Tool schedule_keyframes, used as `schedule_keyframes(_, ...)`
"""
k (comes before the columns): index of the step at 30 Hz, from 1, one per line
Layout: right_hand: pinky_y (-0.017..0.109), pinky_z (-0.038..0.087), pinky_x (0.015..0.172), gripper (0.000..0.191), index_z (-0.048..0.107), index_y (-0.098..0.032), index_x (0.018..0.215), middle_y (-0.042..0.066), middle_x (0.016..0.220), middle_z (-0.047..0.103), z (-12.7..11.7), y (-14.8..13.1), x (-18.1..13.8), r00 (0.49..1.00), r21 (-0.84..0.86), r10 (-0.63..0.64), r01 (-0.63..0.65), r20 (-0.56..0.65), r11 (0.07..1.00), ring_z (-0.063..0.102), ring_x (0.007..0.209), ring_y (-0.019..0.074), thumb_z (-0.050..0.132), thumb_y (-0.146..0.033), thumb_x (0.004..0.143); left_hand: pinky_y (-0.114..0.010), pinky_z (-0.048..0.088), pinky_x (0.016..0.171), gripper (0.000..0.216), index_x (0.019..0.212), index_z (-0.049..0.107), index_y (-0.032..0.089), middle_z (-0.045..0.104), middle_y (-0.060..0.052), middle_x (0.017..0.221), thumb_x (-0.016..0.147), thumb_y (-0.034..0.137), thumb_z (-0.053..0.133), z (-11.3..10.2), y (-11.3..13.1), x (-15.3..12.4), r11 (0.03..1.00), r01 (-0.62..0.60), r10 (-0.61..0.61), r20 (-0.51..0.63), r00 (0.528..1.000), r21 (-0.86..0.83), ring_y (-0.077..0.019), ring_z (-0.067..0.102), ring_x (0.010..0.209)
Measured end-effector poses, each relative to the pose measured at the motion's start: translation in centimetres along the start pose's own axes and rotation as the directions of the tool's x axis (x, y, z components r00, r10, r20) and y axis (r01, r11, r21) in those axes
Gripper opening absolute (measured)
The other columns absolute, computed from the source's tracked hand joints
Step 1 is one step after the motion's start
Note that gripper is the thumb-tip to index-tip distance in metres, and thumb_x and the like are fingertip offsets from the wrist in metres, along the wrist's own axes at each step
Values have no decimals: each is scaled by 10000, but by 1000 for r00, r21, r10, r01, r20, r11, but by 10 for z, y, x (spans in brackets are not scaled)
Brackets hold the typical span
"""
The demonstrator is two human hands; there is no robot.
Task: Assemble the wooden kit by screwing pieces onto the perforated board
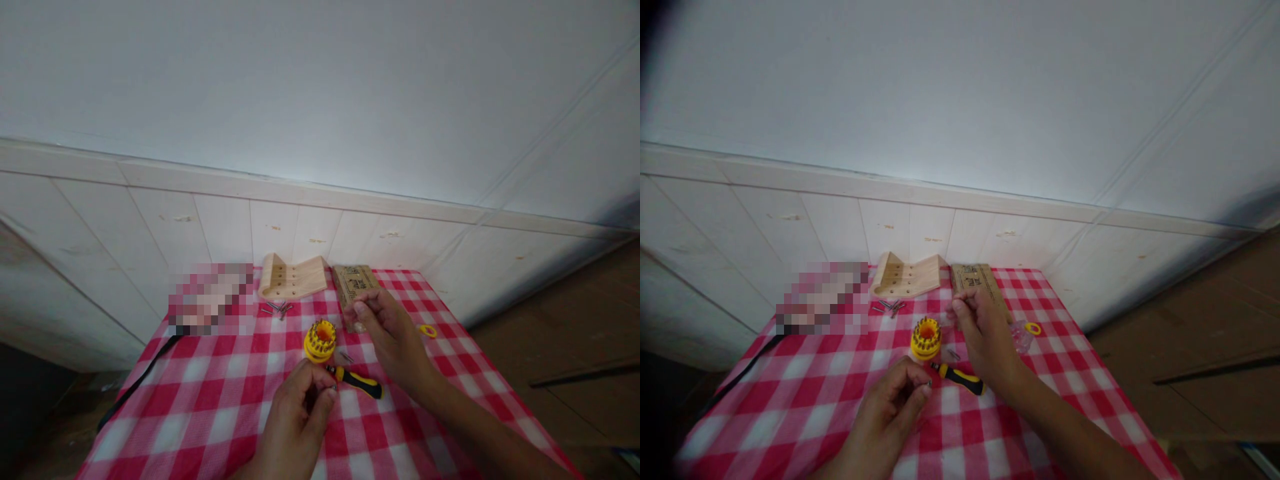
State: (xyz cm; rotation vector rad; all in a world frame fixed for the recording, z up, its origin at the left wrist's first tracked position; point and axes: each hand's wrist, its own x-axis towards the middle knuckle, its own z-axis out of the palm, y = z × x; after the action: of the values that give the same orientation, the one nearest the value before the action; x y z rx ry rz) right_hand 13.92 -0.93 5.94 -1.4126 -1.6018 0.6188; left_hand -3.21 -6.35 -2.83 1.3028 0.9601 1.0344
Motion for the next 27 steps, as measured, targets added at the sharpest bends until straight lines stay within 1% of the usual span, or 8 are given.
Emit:
schedule_keyframes(4, 296, 485, 635, 110, 651, -200, 842, 14, 740, 673, 8, 1, 12, 994, -37, 5, -1, 110, 999, 631, 685, 182, 564, -225, 905, -240, 380, 596, 187, 783, 587, 197, 551, 1, 744, 923, 322, 589, 0, 0, 1, 1000, -4, 4, 7, 1000, 22, -151, 493, 657)
schedule_keyframes(8, 306, 523, 687, 97, 693, -193, 844, 25, 786, 735, 18, 4, 16, 983, -57, 28, -18, 179, 998, 690, 749, 194, 601, -173, 870, -243, 384, 601, 153, 779, 580, 200, 554, 0, 745, 909, 281, 580, 0, 3, 2, 999, -4, 4, -3, 1000, 44, -156, 498, 666)
schedule_keyframes(13, 287, 540, 669, 100, 710, -190, 859, 35, 805, 767, 26, 11, 16, 979, -108, 47, -26, 199, 994, 718, 758, 194, 613, -172, 866, -244, 388, 593, 148, 769, 582, 200, 571, -10, 752, 900, 270, 582, 0, 5, 1, 998, -10, 10, -7, 1000, 64, -161, 512, 672)
schedule_keyframes(17, 259, 511, 620, 108, 713, -188, 797, 23, 755, 759, 25, 5, 18, 976, -204, 36, 9, 213, 979, 699, 688, 173, 624, -140, 833, -237, 377, 576, 137, 777, 579, 201, 580, -16, 770, 901, 258, 578, 0, 2, 0, 998, -12, 12, -1, 1000, 61, -159, 512, 673)
schedule_keyframes(20, 250, 497, 603, 123, 711, -186, 780, 17, 731, 754, 24, -1, 20, 971, -240, 32, 27, 237, 970, 690, 668, 164, 620, -117, 825, -237, 381, 584, 130, 784, 580, 200, 578, -15, 765, 904, 251, 572, 1, 1, 1, 998, -23, 23, -2, 1000, 60, -159, 510, 673)
schedule_keyframes(27, 255, 515, 616, 120, 716, -176, 792, 31, 744, 766, 25, -2, 20, 968, -245, 37, 25, 248, 969, 701, 681, 168, 625, -109, 831, -242, 401, 614, 125, 767, 582, 201, 585, -11, 760, 889, 230, 585, 0, 5, 1, 998, -31, 31, -11, 999, 63, -161, 527, 685)
